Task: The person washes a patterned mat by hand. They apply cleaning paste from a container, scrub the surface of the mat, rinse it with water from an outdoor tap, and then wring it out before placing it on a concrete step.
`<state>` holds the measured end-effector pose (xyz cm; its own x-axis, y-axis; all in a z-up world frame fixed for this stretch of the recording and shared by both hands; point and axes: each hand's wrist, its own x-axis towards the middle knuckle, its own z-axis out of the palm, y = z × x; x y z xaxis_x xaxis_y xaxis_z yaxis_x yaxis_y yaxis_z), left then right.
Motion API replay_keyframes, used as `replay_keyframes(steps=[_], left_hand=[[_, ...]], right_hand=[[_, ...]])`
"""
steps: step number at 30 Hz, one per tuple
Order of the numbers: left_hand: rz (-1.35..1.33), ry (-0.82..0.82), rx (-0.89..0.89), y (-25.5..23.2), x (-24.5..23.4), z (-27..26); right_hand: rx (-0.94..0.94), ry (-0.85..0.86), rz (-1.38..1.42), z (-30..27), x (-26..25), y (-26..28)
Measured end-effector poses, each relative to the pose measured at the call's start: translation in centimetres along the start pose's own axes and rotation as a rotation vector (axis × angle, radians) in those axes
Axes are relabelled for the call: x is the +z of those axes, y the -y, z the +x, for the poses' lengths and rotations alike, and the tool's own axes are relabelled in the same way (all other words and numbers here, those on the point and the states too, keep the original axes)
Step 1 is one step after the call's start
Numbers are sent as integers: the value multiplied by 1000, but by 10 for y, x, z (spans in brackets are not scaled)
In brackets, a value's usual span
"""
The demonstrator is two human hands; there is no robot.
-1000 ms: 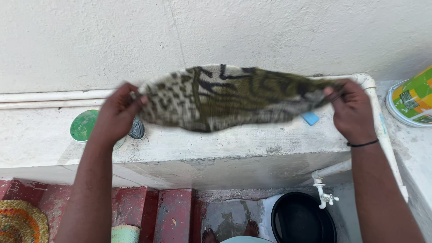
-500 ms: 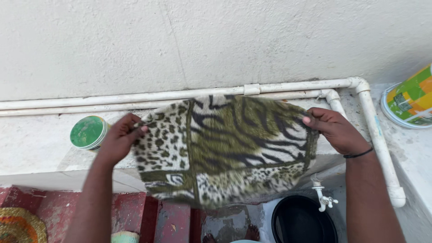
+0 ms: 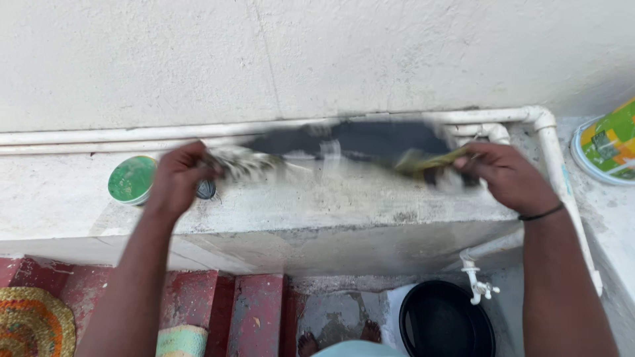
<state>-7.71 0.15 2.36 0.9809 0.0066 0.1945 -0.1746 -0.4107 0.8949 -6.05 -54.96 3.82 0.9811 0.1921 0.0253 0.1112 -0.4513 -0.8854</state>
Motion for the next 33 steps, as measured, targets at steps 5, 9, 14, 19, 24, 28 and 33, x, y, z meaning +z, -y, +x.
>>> replay_keyframes(steps=[5,9,14,19,24,28,33], left_hand=[[17,-67,-200,44,18,-14],[-38,-95,-92,46,18,-18],[-177,-111,33,19,-2,-6],[-22,-126,77,-17,1,-10],[62,-35,-39,-23,9,-13],[196,-16,-135,5,15,-22],[-211,-45,-112,46,15,-51]], right_hand=[[22,-35,85,-2,13,-37],[99,-42,-95,-2,16,-40],[-118,-262,-76,0,11,-7],[-537,-402,175,5,18,-4],[-186,-40,203,7,-5,-38],[-59,-179,47,-2,8,-55],[-78,-152,240,-6,17,-69]])
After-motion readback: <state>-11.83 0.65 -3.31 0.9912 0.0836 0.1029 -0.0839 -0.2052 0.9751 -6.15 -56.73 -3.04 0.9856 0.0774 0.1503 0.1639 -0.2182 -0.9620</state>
